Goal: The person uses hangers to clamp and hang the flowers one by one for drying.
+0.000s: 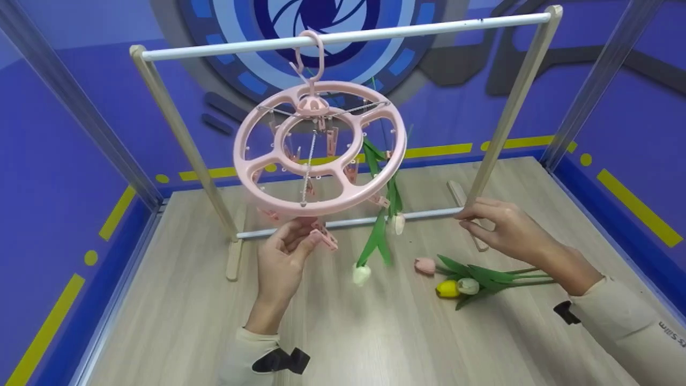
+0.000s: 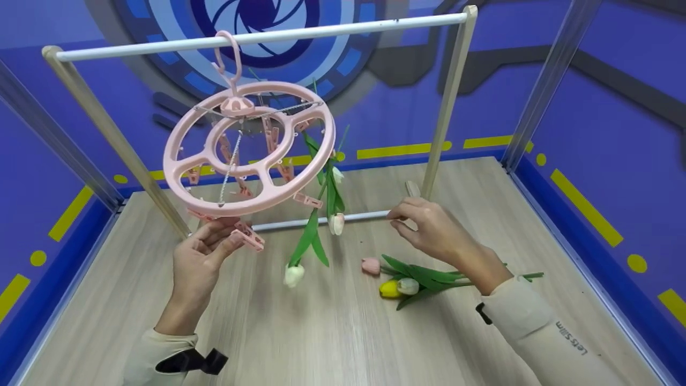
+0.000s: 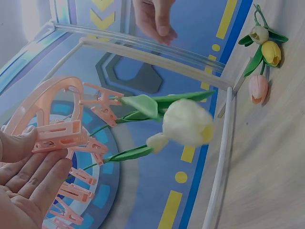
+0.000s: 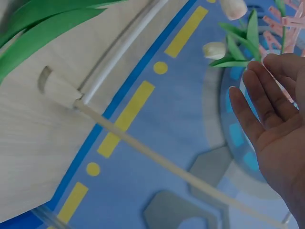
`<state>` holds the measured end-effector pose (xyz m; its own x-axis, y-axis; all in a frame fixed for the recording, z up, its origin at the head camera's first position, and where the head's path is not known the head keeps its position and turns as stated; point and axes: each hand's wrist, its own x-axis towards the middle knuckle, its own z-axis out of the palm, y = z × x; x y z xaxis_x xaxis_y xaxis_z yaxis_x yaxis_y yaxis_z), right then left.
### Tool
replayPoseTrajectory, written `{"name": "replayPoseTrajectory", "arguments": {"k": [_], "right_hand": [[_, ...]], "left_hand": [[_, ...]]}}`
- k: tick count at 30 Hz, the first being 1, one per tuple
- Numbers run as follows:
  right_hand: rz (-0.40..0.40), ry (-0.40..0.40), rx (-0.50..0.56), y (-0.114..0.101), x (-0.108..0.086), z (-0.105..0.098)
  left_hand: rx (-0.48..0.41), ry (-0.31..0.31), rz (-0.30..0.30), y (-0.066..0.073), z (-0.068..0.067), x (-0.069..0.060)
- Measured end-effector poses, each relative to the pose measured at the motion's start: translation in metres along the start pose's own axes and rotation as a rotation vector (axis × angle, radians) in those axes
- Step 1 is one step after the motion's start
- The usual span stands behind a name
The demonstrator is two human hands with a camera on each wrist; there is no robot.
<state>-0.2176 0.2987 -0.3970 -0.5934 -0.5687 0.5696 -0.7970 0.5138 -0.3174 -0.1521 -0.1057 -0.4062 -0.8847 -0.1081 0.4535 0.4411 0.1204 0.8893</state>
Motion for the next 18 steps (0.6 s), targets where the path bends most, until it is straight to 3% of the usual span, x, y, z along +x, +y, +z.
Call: {"name": "replayPoseTrajectory", "arguments": {"k": [5,18], "right_hand": [[0.105,-0.015,-0.018,0.015,-0.017,-0.004],[0.266,-0.115,-0.107,0.052,-0.068,-0.008]], "left_hand": [[0.008,0.013,-0.001,-0.001,0.000,0.000],[0.001,0.051,-0.035,-0.002,0.000,0.000]]}}
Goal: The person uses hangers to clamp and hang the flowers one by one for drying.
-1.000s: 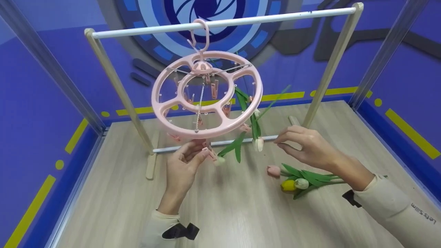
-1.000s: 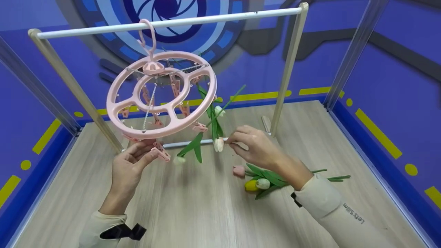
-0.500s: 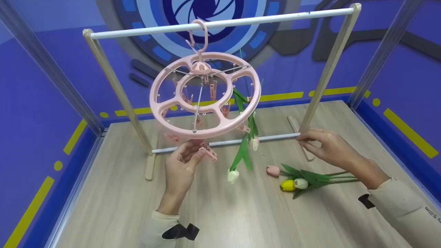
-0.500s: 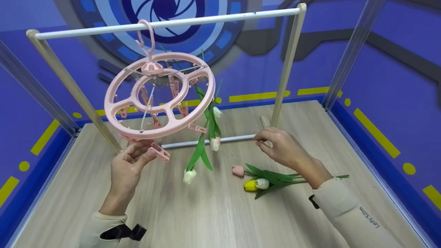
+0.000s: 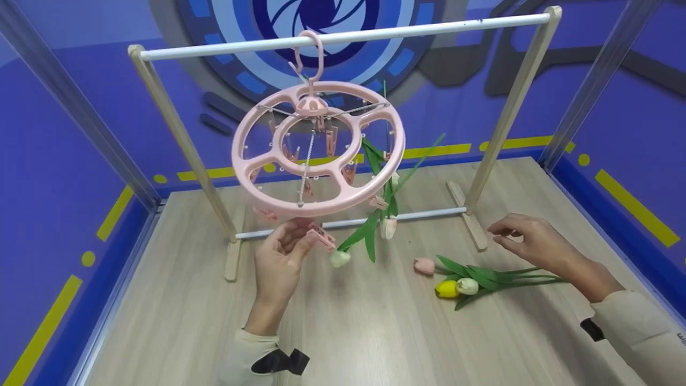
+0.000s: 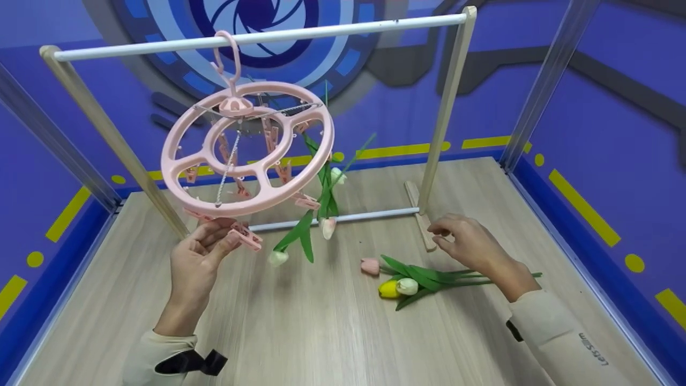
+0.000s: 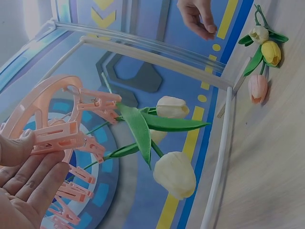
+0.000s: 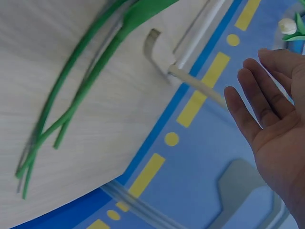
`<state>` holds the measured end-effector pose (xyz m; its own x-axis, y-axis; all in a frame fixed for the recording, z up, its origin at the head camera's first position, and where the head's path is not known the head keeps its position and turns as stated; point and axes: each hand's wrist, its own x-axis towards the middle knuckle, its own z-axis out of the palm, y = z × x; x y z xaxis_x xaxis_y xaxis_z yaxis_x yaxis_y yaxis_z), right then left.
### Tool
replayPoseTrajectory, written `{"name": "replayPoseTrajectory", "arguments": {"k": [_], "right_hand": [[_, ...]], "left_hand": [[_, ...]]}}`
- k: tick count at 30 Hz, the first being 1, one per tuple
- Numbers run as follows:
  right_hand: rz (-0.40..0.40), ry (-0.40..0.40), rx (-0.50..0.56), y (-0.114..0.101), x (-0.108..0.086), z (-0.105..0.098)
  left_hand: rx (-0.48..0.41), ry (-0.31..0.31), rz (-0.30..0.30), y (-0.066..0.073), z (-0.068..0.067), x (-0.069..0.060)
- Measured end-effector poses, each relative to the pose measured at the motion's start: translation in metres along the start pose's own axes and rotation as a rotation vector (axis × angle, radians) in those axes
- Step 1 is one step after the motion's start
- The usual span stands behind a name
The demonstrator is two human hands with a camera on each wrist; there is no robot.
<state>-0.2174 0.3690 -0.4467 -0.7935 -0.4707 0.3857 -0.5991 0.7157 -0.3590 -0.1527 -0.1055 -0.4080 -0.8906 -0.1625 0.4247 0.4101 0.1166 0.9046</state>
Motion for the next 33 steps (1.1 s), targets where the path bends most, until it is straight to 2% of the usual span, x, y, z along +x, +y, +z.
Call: {"name": "replayPoseTrajectory", "arguments": {"k": [6,12,21,33], "right_hand": [[0.073,-0.053,-0.013,0.020,-0.015,0.001],[0.068,-0.081,-0.035,0.042,-0.029,0.008],[0.165,-0.195,-0.039,0.055,-0.041,0.012],[0.131,-0.290,-0.037,0.065,-0.048,0.019]], "left_hand": [[0.001,-0.001,0.007,-0.001,0.000,0.000],[0.020,-0.005,0.012,0.000,0.000,0.000],[0.037,-0.014,0.000,0.000,-0.001,-0.001],[0.034,-0.012,0.003,0.000,0.000,0.000]]}}
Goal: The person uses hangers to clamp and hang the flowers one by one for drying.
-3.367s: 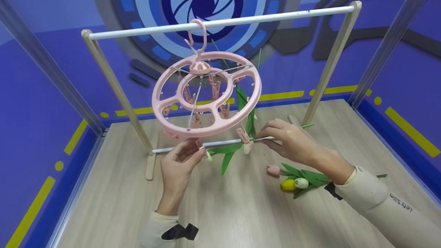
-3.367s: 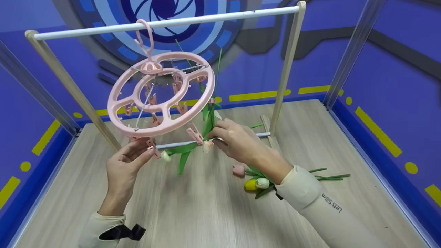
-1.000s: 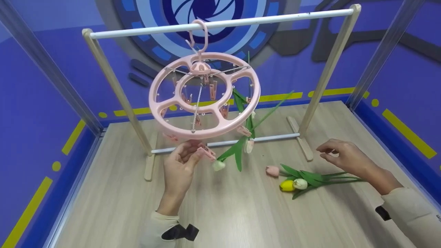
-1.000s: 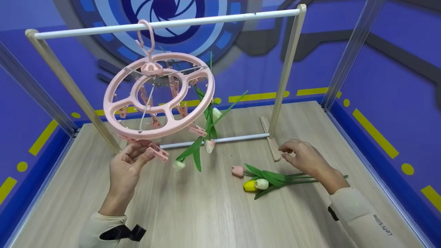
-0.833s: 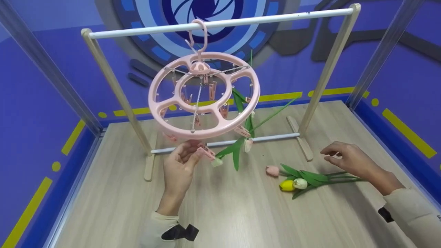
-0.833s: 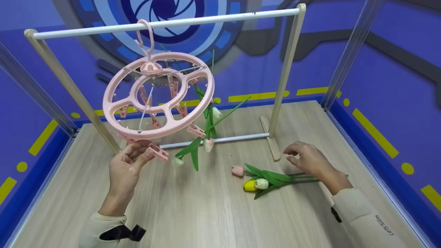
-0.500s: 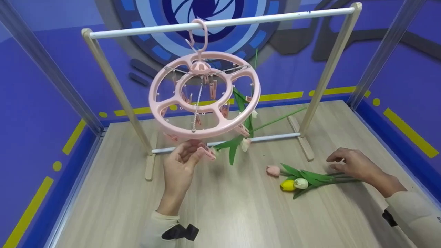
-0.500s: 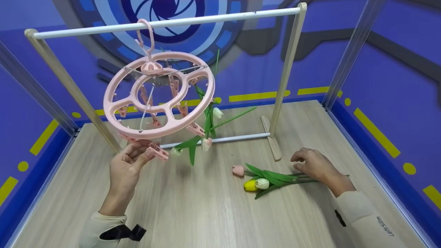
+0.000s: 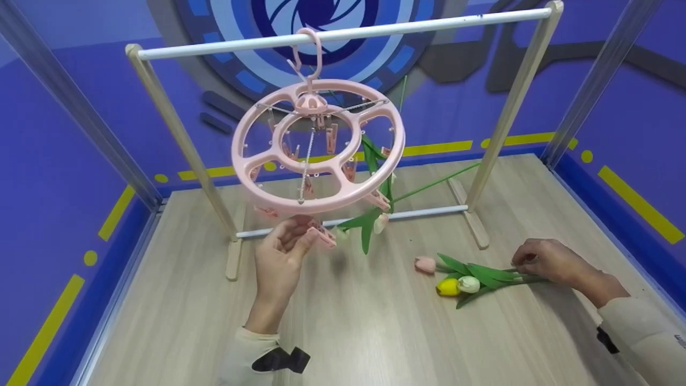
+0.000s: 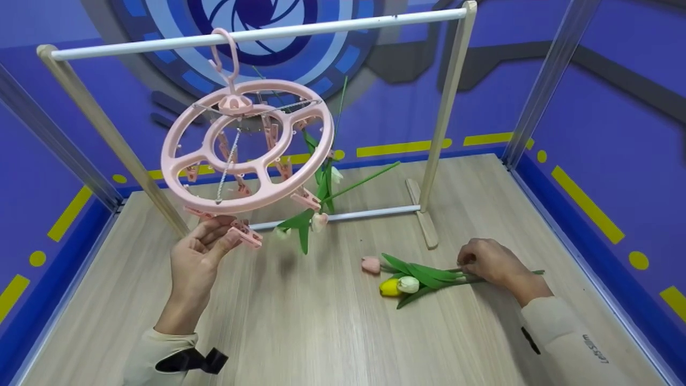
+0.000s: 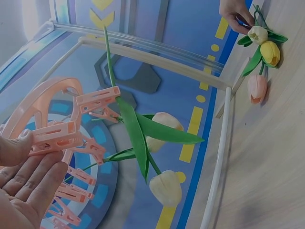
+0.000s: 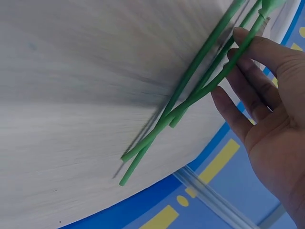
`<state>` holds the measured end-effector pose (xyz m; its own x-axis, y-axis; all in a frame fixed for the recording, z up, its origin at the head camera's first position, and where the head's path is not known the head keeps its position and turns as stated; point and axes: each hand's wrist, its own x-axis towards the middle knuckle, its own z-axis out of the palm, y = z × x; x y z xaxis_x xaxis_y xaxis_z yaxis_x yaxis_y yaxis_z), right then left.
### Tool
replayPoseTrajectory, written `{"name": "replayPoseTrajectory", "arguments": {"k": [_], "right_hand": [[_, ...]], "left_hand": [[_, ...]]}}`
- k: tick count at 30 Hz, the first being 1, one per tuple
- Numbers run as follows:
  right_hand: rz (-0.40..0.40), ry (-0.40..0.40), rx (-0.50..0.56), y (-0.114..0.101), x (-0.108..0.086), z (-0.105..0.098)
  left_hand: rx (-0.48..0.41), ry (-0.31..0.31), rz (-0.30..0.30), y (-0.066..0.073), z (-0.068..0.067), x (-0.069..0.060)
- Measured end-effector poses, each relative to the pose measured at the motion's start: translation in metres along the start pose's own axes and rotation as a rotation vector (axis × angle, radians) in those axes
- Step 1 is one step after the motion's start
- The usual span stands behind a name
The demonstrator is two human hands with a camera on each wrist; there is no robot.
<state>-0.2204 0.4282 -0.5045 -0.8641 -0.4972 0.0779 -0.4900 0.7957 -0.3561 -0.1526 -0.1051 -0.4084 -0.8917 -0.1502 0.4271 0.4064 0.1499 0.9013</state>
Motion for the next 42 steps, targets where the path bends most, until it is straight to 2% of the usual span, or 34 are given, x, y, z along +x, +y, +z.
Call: {"name": "replayPoseTrajectory", "arguments": {"k": [6,17,21,28,35,42], "right_hand": [[0.000,-0.008,-0.011,-0.001,0.003,0.001],[-0.028,0.038,-0.017,-0.002,0.003,0.003],[-0.041,0.100,-0.013,-0.002,0.004,0.000],[-0.149,0.261,-0.059,-0.006,0.010,-0.007],[-0.117,0.296,-0.065,-0.024,0.016,-0.019],[-0.199,0.363,-0.055,-0.042,0.023,-0.031]], "left_hand": [[-0.022,0.009,-0.007,0.000,0.000,0.001],[-0.037,0.012,-0.002,0.000,0.000,0.001],[-0.038,0.013,-0.007,0.000,0.001,0.001],[-0.039,0.005,0.002,0.000,0.001,0.001],[-0.032,0.006,-0.008,0.002,0.001,0.001],[-0.028,0.013,-0.017,0.002,0.002,0.001]]}}
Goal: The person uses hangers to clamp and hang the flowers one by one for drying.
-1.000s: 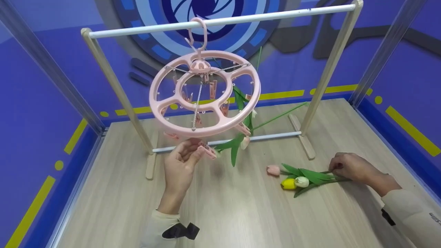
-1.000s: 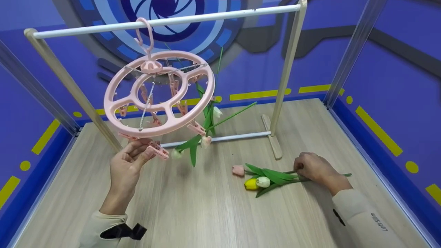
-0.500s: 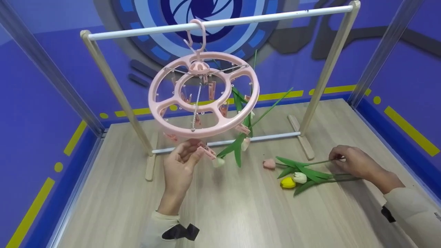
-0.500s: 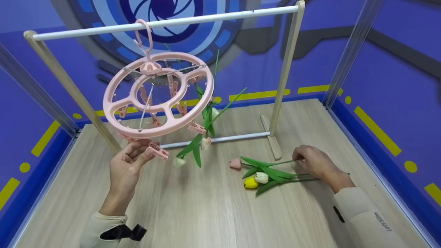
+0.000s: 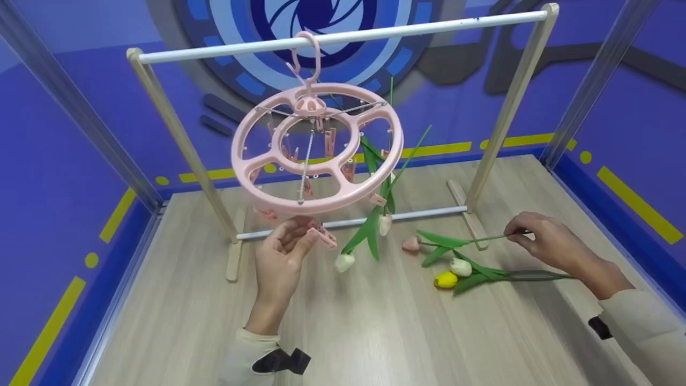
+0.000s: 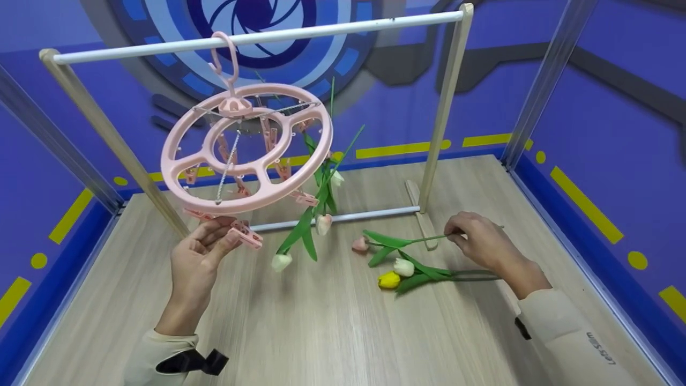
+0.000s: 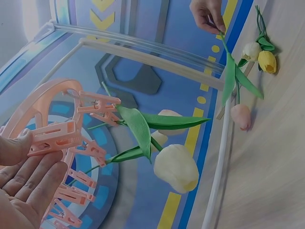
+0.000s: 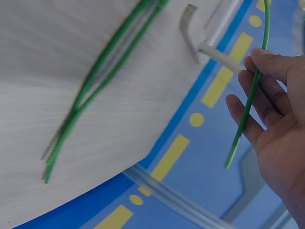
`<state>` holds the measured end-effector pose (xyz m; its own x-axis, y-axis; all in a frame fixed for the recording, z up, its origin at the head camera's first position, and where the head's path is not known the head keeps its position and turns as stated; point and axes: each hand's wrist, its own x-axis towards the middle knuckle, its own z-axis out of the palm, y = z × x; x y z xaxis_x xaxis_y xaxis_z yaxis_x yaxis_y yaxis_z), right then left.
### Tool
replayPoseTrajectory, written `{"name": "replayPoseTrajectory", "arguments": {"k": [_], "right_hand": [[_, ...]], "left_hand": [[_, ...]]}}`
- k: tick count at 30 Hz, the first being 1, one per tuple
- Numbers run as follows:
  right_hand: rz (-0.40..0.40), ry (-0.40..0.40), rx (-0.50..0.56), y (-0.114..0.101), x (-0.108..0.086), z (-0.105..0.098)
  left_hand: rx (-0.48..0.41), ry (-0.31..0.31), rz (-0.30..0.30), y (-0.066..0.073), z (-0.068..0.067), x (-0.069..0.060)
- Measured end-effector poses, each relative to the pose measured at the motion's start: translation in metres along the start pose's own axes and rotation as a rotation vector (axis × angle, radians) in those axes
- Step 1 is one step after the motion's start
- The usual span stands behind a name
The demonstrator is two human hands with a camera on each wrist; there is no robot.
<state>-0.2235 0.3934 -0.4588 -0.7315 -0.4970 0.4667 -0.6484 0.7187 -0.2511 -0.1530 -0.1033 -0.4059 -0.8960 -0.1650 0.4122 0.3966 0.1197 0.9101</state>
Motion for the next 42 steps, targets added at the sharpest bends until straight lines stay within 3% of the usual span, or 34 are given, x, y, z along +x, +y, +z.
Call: {"name": "replayPoseTrajectory", "arguments": {"k": [8,18,29,42], "right_hand": [[-0.070,0.028,0.067,-0.025,0.014,-0.008],[-0.149,-0.019,0.180,-0.061,0.030,-0.010],[-0.326,-0.034,0.220,-0.095,0.052,-0.005],[-0.353,-0.016,0.236,-0.128,0.075,-0.001]], "left_hand": [[0.002,0.009,-0.006,0.002,0.003,0.000],[-0.013,-0.005,0.030,0.004,0.005,0.000],[-0.020,-0.029,0.044,0.004,0.007,0.000],[-0.048,-0.022,0.065,0.007,0.010,0.000]]}}
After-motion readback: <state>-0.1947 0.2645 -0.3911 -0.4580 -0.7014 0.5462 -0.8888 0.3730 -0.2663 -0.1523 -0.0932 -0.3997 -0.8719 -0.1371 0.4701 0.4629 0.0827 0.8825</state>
